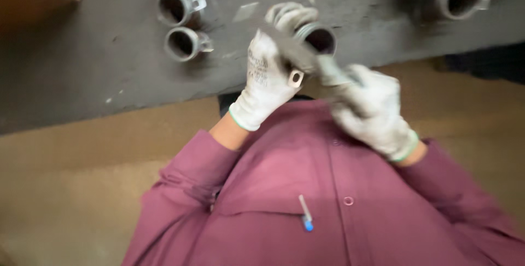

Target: The person holds a cylindrical metal pipe fitting in one gloved hand and files its edges and surfaces with a flat file, rotating the part to work different sides. They place the finished fitting on the workbench, pick up another fitting from a pile, and continue filing it the same way.

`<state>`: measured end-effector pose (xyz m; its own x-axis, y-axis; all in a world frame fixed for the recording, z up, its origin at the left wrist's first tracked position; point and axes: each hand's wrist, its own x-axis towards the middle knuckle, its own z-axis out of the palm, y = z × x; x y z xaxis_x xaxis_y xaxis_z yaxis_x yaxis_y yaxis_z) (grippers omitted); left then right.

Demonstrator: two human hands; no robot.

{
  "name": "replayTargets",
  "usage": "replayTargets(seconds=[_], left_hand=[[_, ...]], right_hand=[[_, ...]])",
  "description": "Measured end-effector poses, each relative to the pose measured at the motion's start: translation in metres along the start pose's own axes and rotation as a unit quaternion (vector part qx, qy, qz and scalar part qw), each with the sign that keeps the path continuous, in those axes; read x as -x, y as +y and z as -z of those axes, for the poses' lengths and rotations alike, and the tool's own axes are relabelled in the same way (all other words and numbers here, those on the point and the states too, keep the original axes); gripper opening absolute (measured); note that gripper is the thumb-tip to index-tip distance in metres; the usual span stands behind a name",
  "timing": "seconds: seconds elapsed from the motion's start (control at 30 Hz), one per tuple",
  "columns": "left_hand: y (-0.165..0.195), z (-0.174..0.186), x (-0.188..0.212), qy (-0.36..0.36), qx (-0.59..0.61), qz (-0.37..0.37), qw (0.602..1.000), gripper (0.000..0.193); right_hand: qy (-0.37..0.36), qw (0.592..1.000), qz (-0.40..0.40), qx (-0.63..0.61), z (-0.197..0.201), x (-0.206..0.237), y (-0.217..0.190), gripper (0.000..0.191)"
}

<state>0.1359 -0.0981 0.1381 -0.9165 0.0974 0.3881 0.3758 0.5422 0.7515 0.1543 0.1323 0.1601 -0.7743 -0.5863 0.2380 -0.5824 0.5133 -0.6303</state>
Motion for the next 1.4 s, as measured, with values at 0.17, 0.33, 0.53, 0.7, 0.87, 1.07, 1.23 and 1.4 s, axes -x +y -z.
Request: replayTargets(seconds=[0.17, 0.33, 0.53, 0.7, 0.87, 1.07, 1.23, 1.4], left_hand=[[-0.008, -0.007, 0.005, 0.018, 0.082, 0.060, 0.995, 0.052], [-0.012, -0.010, 0.012, 0.000, 0.093, 0.053, 0.994, 0.052], [0.002, -0.012, 0.007, -0.004, 0.141, 0.040, 0.989, 0.048], [0.008, 0.003, 0.003, -0.012, 0.167, 0.037, 0.985, 0.057], [-0.004, -0.005, 0.004, 0.003, 0.162, 0.072, 0.984, 0.059], [-0.047, -0.023, 0.010, 0.009, 0.068, 0.070, 0.995, 0.071], [-0.095, -0.030, 0.016, -0.023, -0.140, 0.119, 0.983, 0.092], [-0.114, -0.037, -0.006, -0.004, -0.195, 0.182, 0.964, 0.104]], right_hand=[[0.013, 0.999, -0.030, -0.008, 0.006, -0.004, 0.003, 0.066], [-0.018, 1.000, -0.012, -0.004, 0.010, -0.007, -0.004, 0.068], [-0.025, 0.996, -0.083, 0.021, 0.019, 0.001, 0.024, 0.058], [0.064, 0.961, -0.237, -0.127, 0.001, 0.027, 0.067, 0.050], [0.105, 0.929, -0.302, -0.187, -0.012, 0.044, 0.095, 0.051], [0.094, 0.942, -0.300, -0.117, -0.021, 0.033, 0.122, 0.050], [0.079, 0.937, -0.335, -0.054, -0.028, 0.026, 0.123, 0.049], [0.090, 0.937, -0.337, 0.006, -0.026, 0.024, 0.116, 0.048]])
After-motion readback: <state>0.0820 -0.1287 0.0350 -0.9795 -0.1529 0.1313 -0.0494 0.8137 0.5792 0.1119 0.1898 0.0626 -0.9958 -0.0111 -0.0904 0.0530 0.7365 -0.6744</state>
